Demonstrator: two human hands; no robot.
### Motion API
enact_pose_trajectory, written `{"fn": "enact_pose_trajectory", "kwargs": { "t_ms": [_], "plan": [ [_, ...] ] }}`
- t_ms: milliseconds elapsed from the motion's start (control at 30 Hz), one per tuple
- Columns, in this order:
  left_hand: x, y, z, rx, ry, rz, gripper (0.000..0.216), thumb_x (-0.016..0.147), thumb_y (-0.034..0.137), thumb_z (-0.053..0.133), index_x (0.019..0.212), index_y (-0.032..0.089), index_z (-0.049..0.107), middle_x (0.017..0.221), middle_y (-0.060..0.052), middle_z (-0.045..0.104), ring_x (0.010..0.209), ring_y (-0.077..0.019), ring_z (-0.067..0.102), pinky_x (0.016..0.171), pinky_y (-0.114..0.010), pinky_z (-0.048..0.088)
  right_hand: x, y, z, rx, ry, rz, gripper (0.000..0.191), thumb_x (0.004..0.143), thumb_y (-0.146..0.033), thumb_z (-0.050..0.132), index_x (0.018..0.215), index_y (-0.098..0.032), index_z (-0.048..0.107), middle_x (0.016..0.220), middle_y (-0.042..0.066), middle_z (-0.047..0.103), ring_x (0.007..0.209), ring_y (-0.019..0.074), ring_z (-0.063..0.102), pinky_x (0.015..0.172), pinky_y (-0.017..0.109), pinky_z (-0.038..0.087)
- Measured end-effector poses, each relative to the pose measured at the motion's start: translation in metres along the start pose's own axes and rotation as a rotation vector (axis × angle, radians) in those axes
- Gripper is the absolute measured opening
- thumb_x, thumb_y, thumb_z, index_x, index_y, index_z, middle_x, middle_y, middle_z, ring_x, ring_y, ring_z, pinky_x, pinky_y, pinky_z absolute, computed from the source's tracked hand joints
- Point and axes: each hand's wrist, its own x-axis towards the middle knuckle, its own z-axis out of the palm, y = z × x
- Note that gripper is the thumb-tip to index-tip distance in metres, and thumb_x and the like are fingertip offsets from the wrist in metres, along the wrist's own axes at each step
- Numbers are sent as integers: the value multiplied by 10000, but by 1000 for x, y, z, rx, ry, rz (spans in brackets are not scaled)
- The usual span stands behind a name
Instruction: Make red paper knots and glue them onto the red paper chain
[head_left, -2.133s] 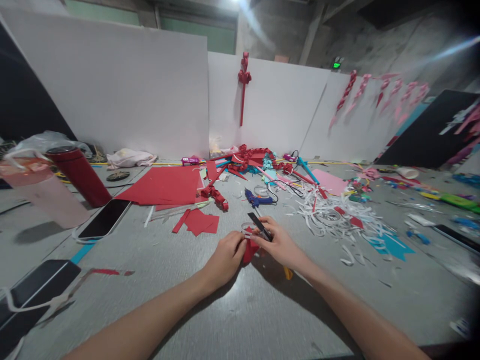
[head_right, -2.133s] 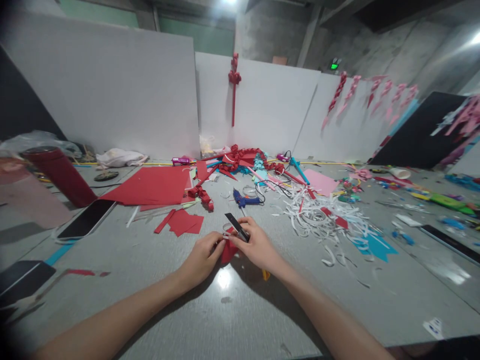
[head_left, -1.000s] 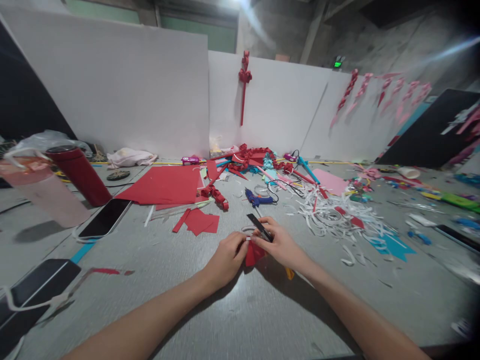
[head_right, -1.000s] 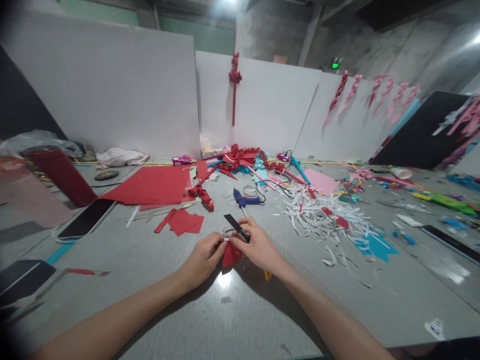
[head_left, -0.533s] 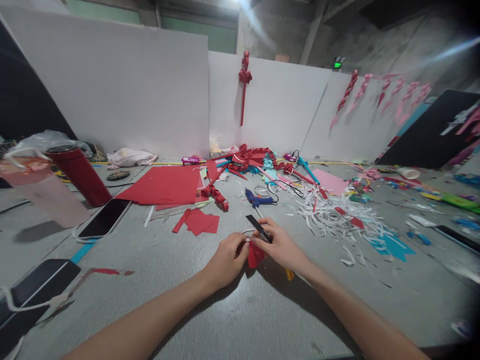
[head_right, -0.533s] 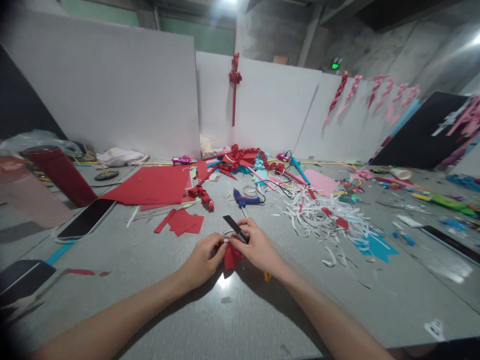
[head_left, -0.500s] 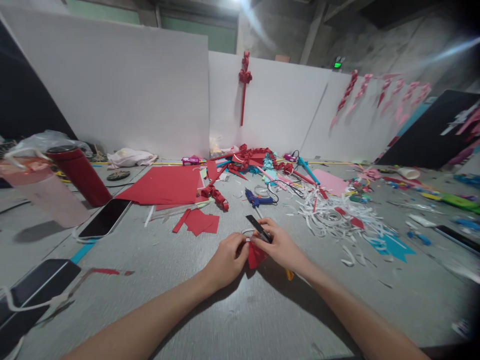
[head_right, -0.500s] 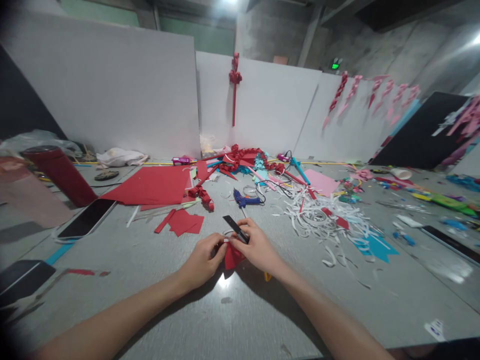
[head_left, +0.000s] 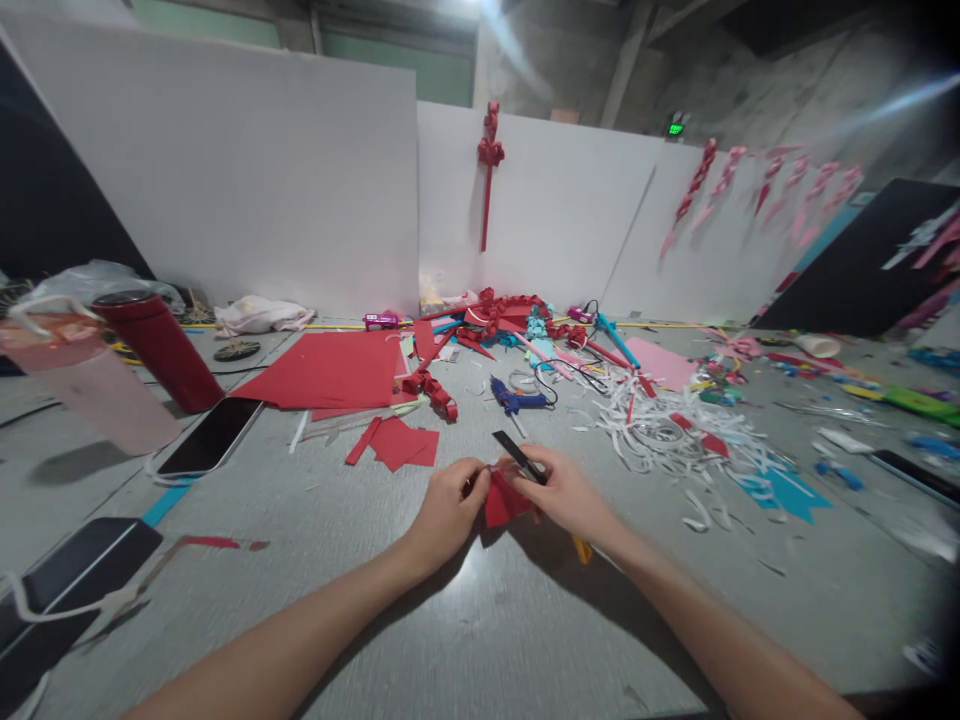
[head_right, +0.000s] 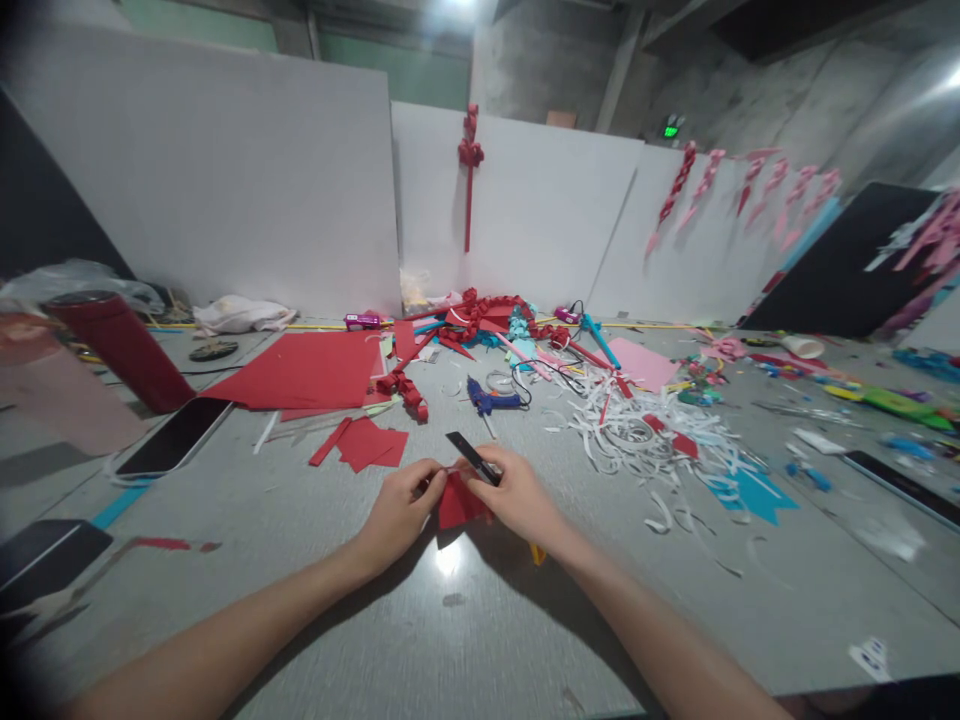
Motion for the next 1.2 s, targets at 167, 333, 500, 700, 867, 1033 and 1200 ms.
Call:
{"fn": "enact_pose_trajectory", "kwargs": {
  "t_ms": [167, 333, 500, 700, 867, 1033, 1200],
  "plan": [
    [8, -6, -6, -13, 52, -29, 365, 1016, 409, 489, 787, 174, 648, 709, -2, 610, 663, -155, 512, 634, -270, 361, -3, -4, 3, 47, -54, 51, 441, 952, -470, 639, 1341, -265, 681, 844, 12, 686, 408, 79, 477, 364, 217, 405],
    [11, -9, -9, -14, 61, -24, 373, 1007, 424, 493, 756, 179, 618, 717, 1, 617, 678, -156, 528, 646, -267, 365, -3, -3, 4, 76, -45, 43, 583, 938, -473, 653, 1493, -316, 565, 878, 19, 703, 408, 84, 467, 364, 223, 388],
    [11, -9, -10, -26, 86, -52, 334, 996, 383, 481, 748, 183, 582, 701, 14, 588, 665, -149, 515, 635, -259, 352, 1, -1, -4, -22, 47, 40, 670, 910, -392, 676, 1545, -291, 489, 709, -42, 624, 466, 112, 464, 449, 224, 381],
    [12, -6, -12, -16, 128, -62, 311, 990, 376, 470, 749, 193, 538, 692, 26, 539, 661, -143, 498, 639, -256, 347, 4, 1, -11, -272, 117, -22, 363, 939, -512, 635, 870, -182, 772, 714, 10, 655, 652, 173, 563, 584, 261, 383],
    [11, -6, -12, 2, 138, -86, 297, 970, 368, 471, 724, 202, 487, 630, 46, 473, 602, -130, 444, 604, -254, 309, 5, 5, -12, -373, 219, -35, 444, 924, -561, 644, 699, -178, 637, 610, -24, 519, 590, 145, 472, 540, 257, 284],
    [11, -11, -12, -102, 132, -112, 294, 951, 392, 489, 723, 207, 465, 636, 50, 457, 597, -124, 434, 582, -243, 313, 6, 6, -16, -390, 276, -44, 449, 923, -562, 637, 684, -184, 601, 603, -23, 497, 585, 145, 450, 542, 266, 268],
    [12, -16, -11, -246, 120, -141, 314, 946, 423, 517, 727, 206, 457, 657, 52, 447, 607, -116, 425, 585, -231, 333, 9, 5, -24, -329, 223, -33, 381, 934, -517, 613, 792, -176, 709, 691, 3, 601, 654, 171, 517, 590, 270, 334]
  ]
}}
